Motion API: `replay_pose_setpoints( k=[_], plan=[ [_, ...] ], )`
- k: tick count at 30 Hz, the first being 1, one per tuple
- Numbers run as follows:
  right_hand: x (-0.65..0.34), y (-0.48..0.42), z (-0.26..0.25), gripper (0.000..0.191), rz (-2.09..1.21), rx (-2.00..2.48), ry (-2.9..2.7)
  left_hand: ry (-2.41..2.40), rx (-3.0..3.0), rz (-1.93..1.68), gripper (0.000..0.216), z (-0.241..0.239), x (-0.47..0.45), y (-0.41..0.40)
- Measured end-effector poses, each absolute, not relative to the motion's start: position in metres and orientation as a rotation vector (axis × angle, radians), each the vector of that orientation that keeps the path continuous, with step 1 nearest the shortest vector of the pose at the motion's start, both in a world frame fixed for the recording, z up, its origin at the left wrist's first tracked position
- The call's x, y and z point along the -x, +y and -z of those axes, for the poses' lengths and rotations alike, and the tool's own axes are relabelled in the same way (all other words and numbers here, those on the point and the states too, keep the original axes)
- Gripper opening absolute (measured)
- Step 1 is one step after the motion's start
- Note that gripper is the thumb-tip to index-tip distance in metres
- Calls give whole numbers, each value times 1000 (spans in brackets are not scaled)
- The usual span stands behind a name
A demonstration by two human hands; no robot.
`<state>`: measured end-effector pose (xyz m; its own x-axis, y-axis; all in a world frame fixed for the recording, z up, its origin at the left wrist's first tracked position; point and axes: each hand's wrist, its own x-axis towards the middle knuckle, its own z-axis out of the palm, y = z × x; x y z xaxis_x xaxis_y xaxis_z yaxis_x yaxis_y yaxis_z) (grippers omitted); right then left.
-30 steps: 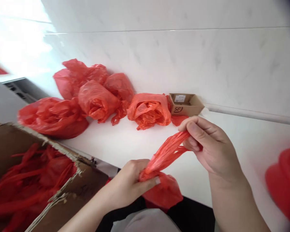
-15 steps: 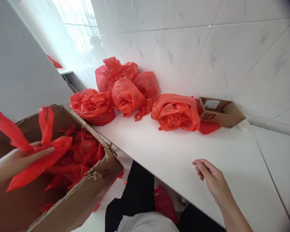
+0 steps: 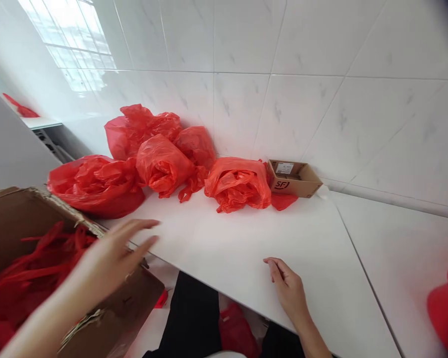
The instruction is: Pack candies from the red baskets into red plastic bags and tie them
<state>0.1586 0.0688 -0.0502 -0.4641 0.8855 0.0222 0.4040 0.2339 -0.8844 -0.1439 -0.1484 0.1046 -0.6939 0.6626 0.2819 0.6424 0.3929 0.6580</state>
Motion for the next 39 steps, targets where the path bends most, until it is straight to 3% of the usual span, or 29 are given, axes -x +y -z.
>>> replay_pose_setpoints(
  k=[2,6,10,17,22,25,30,39],
  plan=[
    [-158,65,49,45,-1146,1148,-1989,2419,-1451,-1084,34,-76,117,-84],
    [-160,63,46,41,-1116,1083,-2001,2422,-1412,-1200,39,-21,87,25],
    [-162,62,45,38,-1093,1043,-2066,2298,-1393,-1363,30,-13,85,70],
    [-159,65,45,41,-1275,1065,-1866,1903,-1109,-1806,20,-31,56,12],
    [-148,54,22,47,-1724,871,-1510,1516,-904,-1749,25,2,10,-22],
    [-142,45,6,37,-1900,661,-1512,1383,-861,-1666,31,14,-4,-29],
    [-158,58,3,26,-1699,835,-1339,1392,-825,-1647,43,10,14,-30],
    [-220,94,-3,17,-1418,825,-951,1623,-810,-1718,32,20,46,-18]
  ],
)
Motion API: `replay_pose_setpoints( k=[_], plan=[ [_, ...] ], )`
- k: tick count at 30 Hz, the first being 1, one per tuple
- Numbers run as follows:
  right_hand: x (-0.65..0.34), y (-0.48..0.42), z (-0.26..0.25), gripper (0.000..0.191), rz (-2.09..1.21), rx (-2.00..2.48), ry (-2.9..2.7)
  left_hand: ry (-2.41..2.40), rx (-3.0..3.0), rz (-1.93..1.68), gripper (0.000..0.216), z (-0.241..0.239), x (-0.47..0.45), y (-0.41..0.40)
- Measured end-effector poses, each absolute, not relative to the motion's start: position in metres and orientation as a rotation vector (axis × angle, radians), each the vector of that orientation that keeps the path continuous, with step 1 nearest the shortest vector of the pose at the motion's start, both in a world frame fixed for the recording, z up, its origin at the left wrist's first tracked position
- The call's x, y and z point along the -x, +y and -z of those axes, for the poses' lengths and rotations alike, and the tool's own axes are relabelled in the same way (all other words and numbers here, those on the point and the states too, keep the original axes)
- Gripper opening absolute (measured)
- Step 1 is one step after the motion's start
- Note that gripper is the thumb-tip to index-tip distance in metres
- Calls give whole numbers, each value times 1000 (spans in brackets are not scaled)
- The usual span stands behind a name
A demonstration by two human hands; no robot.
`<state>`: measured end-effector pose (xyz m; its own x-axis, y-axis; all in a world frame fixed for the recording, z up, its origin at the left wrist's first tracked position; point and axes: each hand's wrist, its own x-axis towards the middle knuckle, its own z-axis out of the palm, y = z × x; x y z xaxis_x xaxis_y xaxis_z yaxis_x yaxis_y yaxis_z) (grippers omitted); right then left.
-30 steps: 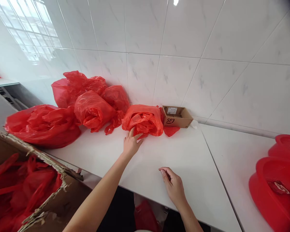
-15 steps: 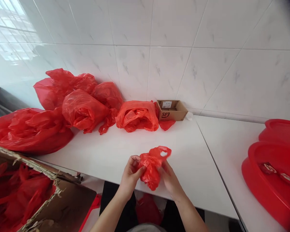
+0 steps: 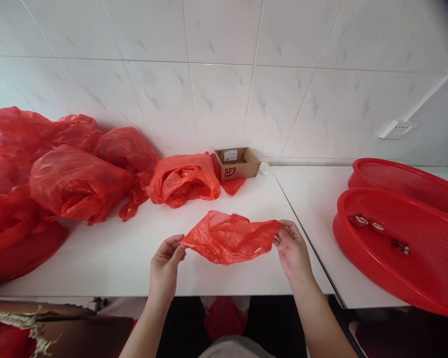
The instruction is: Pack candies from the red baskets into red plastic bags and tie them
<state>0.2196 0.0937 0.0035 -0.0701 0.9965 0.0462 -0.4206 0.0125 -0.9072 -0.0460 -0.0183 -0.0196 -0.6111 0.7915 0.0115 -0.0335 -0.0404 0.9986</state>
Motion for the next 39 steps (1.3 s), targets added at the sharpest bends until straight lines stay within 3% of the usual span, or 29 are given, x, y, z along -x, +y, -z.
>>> replay_pose_setpoints(
  k=[6,8,12,17,24,28,31,35,39],
  plan=[
    [-229,85,-12,4,-1289,702,-1140,1823,-1074,-1746,26,-8,29,-22],
    [-226,82,-16,11,-1303,631,-1283,1905,-1476,-1704,20,-26,17,-18],
    [-218,77,-28,25,-1376,492,-1572,1886,-2281,-1100,22,-49,-4,6],
    [-229,91,-35,26,-1328,523,-1753,1726,-2171,-534,18,-46,3,37],
    [-229,78,-59,24,-716,932,-1637,1979,-1954,-742,34,-27,-10,34],
    [-193,60,-60,24,-596,810,-2022,1979,-1927,-834,43,-24,-23,32],
    [-194,70,-39,33,-469,1105,-2449,2125,-1809,-900,44,-26,-4,34],
    [-232,88,-21,57,-565,1340,-2844,2312,-1645,-944,36,-26,34,29],
    [-260,88,-42,40,-791,1151,-2681,2241,-1652,-887,43,-19,36,21]
  ],
)
